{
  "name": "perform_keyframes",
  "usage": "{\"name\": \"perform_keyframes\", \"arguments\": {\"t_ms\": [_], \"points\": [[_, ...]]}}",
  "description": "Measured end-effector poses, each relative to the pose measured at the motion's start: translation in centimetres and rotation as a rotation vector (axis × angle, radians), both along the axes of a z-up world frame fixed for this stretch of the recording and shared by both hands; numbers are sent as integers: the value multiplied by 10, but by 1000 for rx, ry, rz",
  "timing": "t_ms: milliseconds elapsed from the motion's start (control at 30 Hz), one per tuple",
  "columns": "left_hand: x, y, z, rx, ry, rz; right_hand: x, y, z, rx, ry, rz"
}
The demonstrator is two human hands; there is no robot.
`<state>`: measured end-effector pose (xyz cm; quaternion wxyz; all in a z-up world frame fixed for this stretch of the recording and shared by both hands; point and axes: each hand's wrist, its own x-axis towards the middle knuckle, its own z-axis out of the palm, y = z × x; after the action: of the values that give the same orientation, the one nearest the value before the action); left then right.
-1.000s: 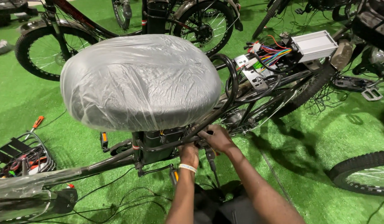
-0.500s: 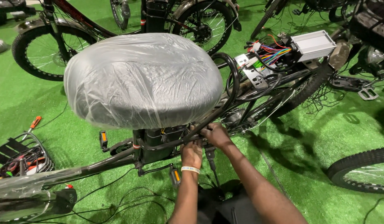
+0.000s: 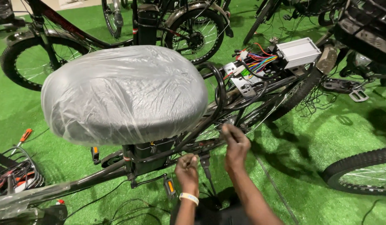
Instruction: The person is assembling the electrical wiring of an electric bicycle. They route wires along the frame, connect multi-colored connectors near the seat post, and organize the harness around the controller.
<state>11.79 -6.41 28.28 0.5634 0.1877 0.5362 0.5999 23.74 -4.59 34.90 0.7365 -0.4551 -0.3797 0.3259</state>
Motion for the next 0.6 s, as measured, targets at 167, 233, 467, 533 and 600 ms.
{"name": "perform_keyframes", "arguments": {"t_ms": [167, 233, 467, 533, 600], "points": [[30, -24, 69, 674, 806, -53, 39, -11, 44, -103, 117, 6], [44, -24, 106, 775, 860, -83, 42, -18, 54, -70, -212, -34], [100, 25, 92, 687, 1019, -113, 98, 4, 80, 74, -929, 59], [116, 39, 89, 594, 1007, -126, 122, 19, 87, 73, -951, 164], [130, 50, 92, 501, 994, -142, 142, 34, 92, 68, -966, 267]]}}
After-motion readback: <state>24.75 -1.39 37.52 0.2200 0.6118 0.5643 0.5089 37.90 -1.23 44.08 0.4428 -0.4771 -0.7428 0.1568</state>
